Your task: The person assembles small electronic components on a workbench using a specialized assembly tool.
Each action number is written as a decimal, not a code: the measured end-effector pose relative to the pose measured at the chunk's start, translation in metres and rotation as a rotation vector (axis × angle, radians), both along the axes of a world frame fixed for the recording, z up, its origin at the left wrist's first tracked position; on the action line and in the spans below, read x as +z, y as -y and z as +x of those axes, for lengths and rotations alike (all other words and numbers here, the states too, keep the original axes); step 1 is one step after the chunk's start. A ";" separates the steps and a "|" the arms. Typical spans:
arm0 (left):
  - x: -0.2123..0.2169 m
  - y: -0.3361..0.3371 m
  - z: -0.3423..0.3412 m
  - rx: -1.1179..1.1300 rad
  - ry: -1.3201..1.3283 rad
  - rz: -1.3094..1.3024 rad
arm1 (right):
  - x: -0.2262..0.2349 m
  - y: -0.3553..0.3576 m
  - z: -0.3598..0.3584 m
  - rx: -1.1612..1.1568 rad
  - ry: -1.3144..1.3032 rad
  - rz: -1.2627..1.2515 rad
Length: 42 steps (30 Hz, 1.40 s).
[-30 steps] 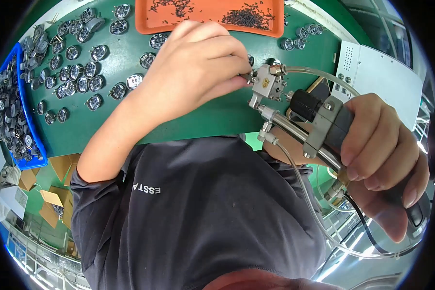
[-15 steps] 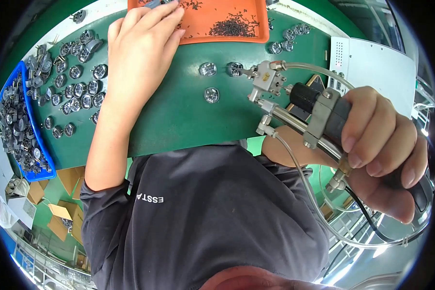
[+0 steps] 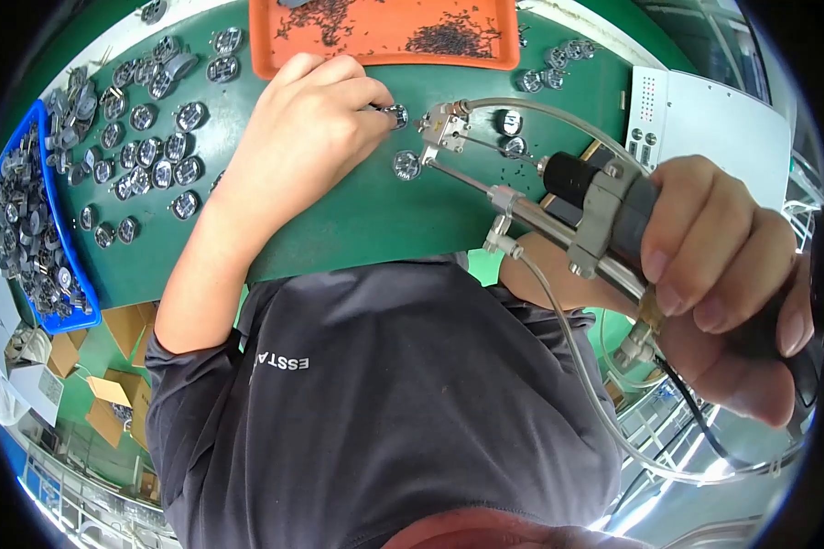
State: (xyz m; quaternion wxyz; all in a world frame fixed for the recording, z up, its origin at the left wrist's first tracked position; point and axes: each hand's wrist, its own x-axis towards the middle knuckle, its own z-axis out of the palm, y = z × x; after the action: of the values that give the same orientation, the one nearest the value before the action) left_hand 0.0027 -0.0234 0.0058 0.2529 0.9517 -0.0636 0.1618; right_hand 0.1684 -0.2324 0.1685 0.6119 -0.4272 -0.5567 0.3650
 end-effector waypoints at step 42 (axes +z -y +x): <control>-0.002 -0.005 0.001 -0.028 -0.020 -0.036 | -0.057 -0.029 -0.008 0.180 0.123 0.192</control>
State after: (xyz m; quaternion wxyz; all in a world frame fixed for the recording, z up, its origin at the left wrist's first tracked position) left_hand 0.0040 -0.0181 0.0039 0.2730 0.9476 -0.0712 0.1497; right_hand 0.1605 -0.2037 0.1115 0.5795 -0.3365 -0.6615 0.3366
